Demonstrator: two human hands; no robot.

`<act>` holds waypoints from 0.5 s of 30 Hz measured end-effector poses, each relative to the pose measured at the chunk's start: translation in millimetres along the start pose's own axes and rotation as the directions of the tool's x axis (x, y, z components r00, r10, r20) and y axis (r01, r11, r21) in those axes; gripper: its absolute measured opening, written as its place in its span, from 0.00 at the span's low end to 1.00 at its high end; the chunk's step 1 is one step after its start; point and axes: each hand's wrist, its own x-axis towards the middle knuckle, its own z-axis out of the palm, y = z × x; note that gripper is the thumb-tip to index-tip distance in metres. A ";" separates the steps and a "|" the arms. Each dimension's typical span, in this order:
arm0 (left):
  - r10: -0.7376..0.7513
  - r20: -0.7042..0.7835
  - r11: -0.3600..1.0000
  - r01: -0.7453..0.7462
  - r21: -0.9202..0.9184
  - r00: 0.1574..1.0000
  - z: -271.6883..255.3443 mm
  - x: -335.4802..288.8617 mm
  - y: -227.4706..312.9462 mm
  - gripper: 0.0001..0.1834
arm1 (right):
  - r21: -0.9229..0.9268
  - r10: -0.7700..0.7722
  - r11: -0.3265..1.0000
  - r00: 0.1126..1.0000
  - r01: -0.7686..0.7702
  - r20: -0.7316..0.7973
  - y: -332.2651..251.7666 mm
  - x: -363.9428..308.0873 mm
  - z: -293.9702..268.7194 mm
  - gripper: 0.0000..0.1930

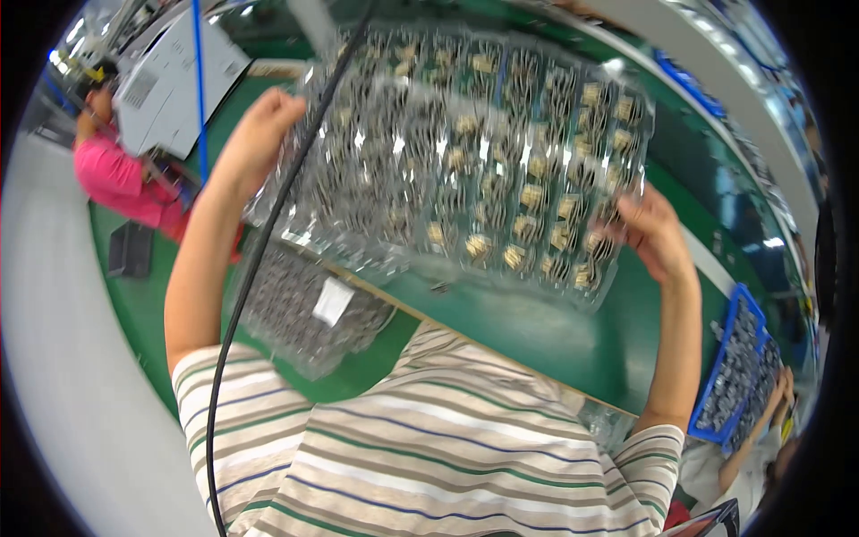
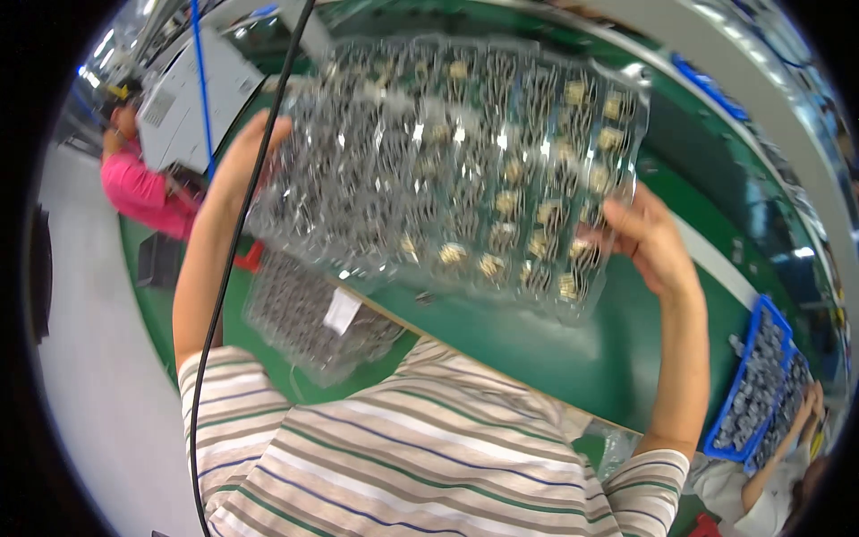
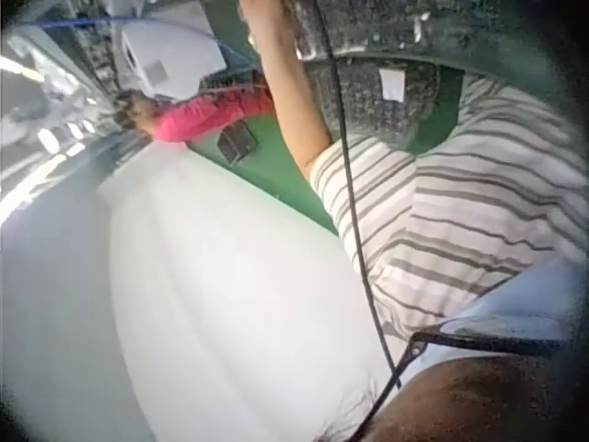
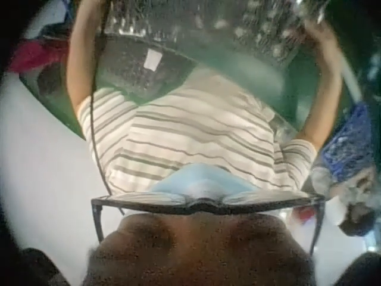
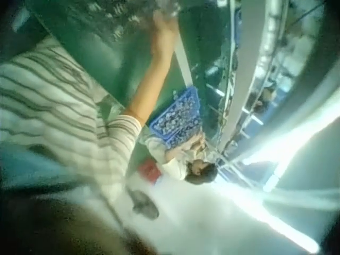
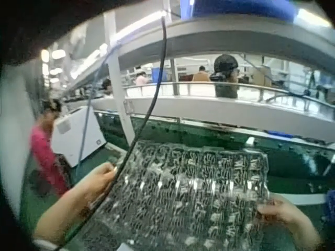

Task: The person assembles components by inserting metal pins into plastic housings by hand, dumps additional pins from a plastic blister tray onto the workbench, and places the assembled components onto the conveyor line.

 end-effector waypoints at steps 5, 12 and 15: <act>0.033 0.135 0.938 0.016 -0.345 0.990 129.3 -59.1 16.6 0.10 | -0.054 -0.031 0.998 0.988 0.023 -0.153 24.7 -91.4 -100.6 0.37; 0.327 0.166 0.802 -0.180 -0.570 0.930 245.1 -50.7 39.0 0.22 | -0.006 -0.268 0.958 0.885 0.287 -0.381 54.1 -144.4 -163.8 0.25; 0.441 0.075 0.699 -0.290 -0.653 0.894 281.0 -31.2 49.7 0.25 | -0.047 -0.362 0.920 0.799 0.388 -0.480 59.1 -137.3 -186.4 0.24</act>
